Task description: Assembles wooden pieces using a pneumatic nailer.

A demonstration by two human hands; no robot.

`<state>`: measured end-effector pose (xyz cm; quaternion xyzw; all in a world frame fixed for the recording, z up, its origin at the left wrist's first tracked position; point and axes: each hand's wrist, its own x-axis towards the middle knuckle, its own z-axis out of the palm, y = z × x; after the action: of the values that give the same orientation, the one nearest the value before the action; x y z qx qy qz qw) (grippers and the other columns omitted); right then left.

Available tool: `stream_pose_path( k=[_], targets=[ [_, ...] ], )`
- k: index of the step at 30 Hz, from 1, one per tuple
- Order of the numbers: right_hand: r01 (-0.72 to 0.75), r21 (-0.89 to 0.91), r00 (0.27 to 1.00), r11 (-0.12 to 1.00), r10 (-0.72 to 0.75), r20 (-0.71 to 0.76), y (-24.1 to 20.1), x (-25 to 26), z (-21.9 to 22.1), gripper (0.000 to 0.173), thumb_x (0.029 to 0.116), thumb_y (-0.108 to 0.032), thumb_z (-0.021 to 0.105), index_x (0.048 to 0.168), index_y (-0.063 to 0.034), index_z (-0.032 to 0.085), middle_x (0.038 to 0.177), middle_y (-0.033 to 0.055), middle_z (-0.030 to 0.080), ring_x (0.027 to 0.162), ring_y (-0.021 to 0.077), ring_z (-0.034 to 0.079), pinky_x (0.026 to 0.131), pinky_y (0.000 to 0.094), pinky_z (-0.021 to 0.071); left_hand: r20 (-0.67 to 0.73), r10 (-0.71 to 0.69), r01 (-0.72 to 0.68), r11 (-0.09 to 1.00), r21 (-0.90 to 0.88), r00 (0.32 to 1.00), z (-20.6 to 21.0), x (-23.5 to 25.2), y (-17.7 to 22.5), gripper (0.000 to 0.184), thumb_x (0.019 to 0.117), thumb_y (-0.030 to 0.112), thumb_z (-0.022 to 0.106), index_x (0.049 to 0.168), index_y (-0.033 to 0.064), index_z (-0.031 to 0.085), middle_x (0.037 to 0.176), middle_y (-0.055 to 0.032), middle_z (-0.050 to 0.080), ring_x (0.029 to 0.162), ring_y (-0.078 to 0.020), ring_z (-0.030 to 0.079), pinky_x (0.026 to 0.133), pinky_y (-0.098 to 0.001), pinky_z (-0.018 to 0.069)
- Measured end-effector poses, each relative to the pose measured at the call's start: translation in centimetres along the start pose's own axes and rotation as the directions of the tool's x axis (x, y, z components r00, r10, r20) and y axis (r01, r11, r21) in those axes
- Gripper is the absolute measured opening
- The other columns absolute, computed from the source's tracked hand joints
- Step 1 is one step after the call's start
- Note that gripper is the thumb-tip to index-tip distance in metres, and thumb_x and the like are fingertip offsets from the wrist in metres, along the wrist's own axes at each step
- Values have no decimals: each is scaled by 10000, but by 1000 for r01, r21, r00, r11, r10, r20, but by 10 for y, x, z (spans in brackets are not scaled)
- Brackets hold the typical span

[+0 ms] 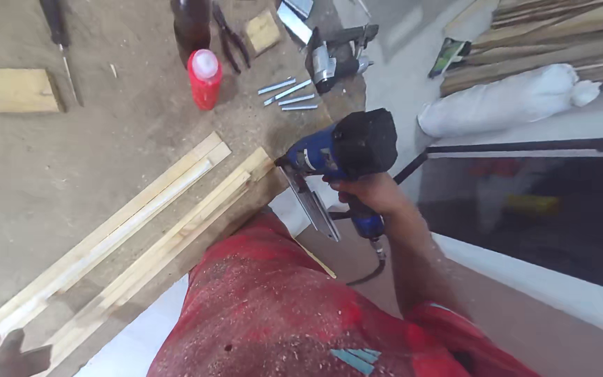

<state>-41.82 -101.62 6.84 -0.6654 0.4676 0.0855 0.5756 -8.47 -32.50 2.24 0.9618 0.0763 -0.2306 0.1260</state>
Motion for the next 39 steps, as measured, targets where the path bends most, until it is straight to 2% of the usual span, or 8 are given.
stream_pose_path(
  k=[7, 14, 17, 20, 24, 29, 33, 39],
  targets=[
    [-102, 235, 967, 967, 41, 253, 78, 134, -109, 294, 854, -176, 707, 1144, -136, 677, 917, 83, 756, 558, 159, 653, 534, 309, 584, 90, -45, 69, 956, -284, 995, 102, -94, 102, 499, 957, 355, 713, 1286, -13, 640, 1143, -186, 701, 939, -200, 678, 874, -444, 567],
    [-155, 401, 937, 903, 7, 348, 105, 205, -100, 278, 889, -301, 663, 1118, -145, 663, 960, 53, 747, 624, 130, 666, 561, 293, 589, 170, -54, 97, 961, -259, 984, 95, -131, 144, 502, 979, 379, 669, 1284, -17, 633, 1103, -148, 717, 871, -145, 673, 823, -399, 576],
    [-141, 264, 928, 954, 35, 370, 91, 223, -85, 298, 917, -321, 650, 1146, -130, 650, 963, 48, 747, 696, 153, 695, 624, 327, 609, 189, -53, 104, 956, -273, 981, 87, -134, 161, 448, 1016, 380, 605, 1275, 17, 650, 1055, -87, 742, 855, -111, 693, 801, -352, 586],
    [20, -181, 974, 983, 21, 225, 70, 225, -80, 465, 946, -425, 702, 1255, -87, 620, 1006, 66, 738, 824, 188, 728, 762, 422, 629, 220, -54, 120, 945, -303, 974, 97, -130, 184, 393, 1020, 390, 598, 1223, 64, 682, 915, -35, 704, 719, -88, 650, 680, -320, 577],
    [-9, -739, 998, 673, 46, 30, 42, 211, -69, 901, 866, -819, 541, 1163, 26, 645, 1060, 323, 667, 1029, 529, 642, 851, 782, 450, 310, -21, 127, 936, -327, 951, 123, -131, 198, 370, 1011, 387, 619, 1207, 84, 699, 897, -41, 691, 710, -107, 632, 682, -339, 563],
    [-69, -797, 995, 599, -11, -95, 31, 187, -50, 944, 834, -802, 599, 1297, 21, 569, 1150, 340, 645, 1106, 536, 622, 899, 781, 448, 317, -6, 158, 876, -456, 948, 155, -122, 173, 346, 993, 364, 639, 1169, 74, 705, 859, -15, 685, 698, -89, 633, 659, -311, 561],
    [-179, -807, 964, 563, -65, -259, 1, 141, -20, 876, 929, -658, 600, 1451, 32, 457, 1346, 374, 548, 1232, 573, 546, 958, 768, 432, 260, -76, 212, 809, -548, 963, 154, -105, 142, 308, 1029, 315, 595, 1164, 55, 692, 810, 1, 658, 669, -83, 624, 660, -305, 569],
    [511, -660, 860, 551, -335, 385, -60, 117, 141, 484, 1012, -363, 635, 1394, -69, 599, 1335, 185, 637, 1201, 352, 637, 1017, 568, 519, 112, -301, 271, 562, -782, 947, 148, -54, 91, 259, 1049, 267, 537, 1210, 92, 638, 871, 28, 646, 759, -102, 641, 723, -342, 583]
  ],
)
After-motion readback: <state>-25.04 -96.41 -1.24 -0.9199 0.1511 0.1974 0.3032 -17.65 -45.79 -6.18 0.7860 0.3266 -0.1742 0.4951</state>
